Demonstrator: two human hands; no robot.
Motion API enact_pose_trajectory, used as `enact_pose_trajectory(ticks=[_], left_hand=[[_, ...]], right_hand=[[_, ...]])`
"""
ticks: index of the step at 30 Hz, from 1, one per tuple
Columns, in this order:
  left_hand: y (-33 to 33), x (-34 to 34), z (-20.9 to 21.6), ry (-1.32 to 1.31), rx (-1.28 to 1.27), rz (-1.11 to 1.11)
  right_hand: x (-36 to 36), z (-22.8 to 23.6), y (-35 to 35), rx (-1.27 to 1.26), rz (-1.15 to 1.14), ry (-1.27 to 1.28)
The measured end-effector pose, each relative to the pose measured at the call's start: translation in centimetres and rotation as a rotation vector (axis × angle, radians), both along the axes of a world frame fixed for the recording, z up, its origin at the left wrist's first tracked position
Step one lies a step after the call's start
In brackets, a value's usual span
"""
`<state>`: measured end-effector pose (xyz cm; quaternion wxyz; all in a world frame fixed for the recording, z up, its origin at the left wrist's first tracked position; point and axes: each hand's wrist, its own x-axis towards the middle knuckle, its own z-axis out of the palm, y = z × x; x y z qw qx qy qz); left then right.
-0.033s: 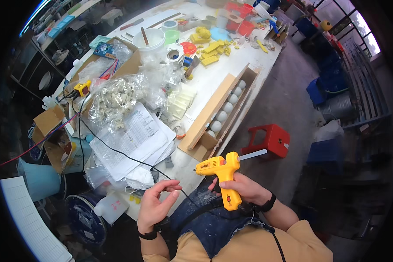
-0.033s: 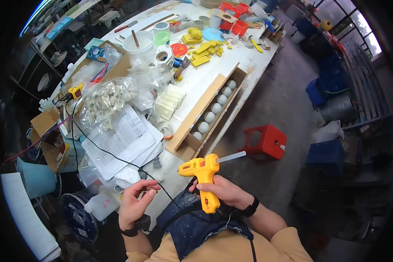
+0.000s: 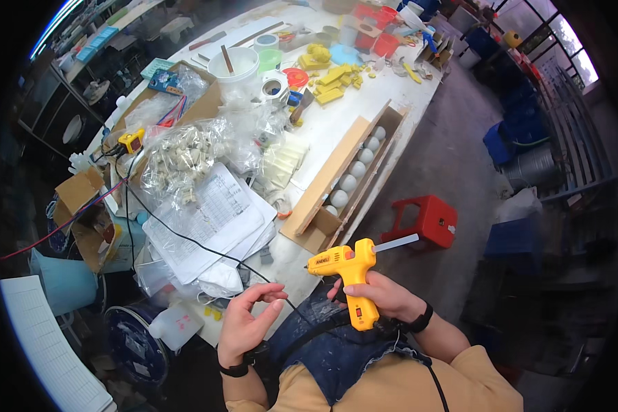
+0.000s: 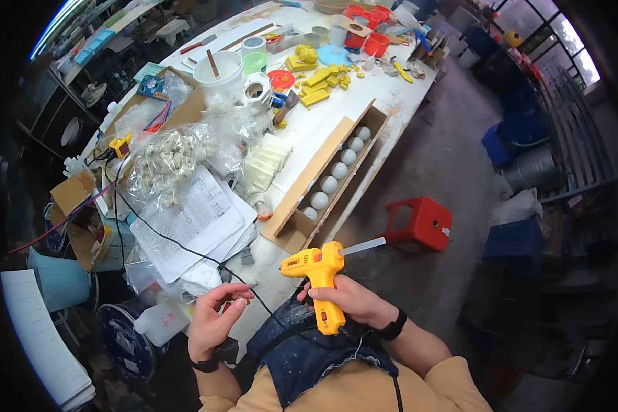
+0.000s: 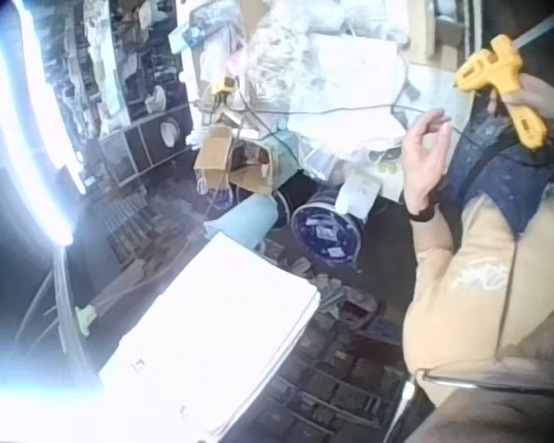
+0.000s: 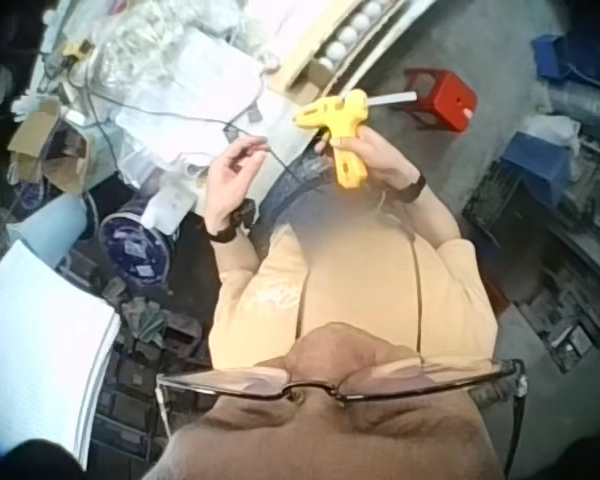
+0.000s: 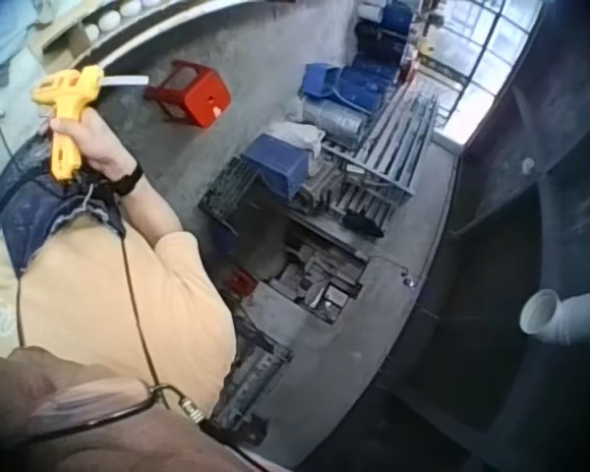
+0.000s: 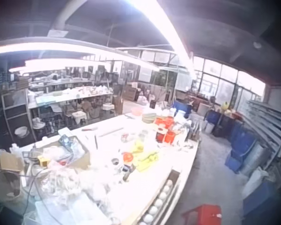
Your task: Applying hot glue to white spherical components arranged in a wooden mold.
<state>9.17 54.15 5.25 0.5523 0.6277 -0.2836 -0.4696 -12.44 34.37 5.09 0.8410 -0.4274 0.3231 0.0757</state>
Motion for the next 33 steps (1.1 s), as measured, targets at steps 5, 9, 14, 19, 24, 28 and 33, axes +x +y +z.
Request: enact_pose_trajectory(ticks=[5, 9, 14, 19, 24, 28, 33], left_hand=[[0.0, -2.8, -0.2, 0.04, 0.002, -0.023], [-0.4, -4.0, 0.9, -0.032, -0.008, -0.088], [-0.7, -4.7, 1.2, -0.079, -0.006, -0.093], [-0.7, -5.3, 1.2, -0.11, -0.001, -0.098], [-0.8, -5.7, 1.8, -0.099, 0.016, -0.094], [-0.6, -5.7, 1.5, -0.096, 0.038, -0.086], [-1.0, -5.2, 1.1, -0.102, 0.057, -0.098]], right_hand=[[-1.7, -0.1, 0.1, -0.026, -0.014, -0.053], [-3.0, 0.0, 0.1, -0.07, -0.052, -0.088], [-4.5, -0.7, 0.0, -0.048, -0.057, -0.097], [-4.7, -0.3, 0.1, -0.087, -0.126, -0.125], [-4.7, -0.1, -0.3, -0.119, -0.101, -0.121], [-4.7, 0.0, -0.3, -0.108, -0.099, -0.102], [-4.6, 0.0, -0.6, -0.1, -0.138, -0.092]])
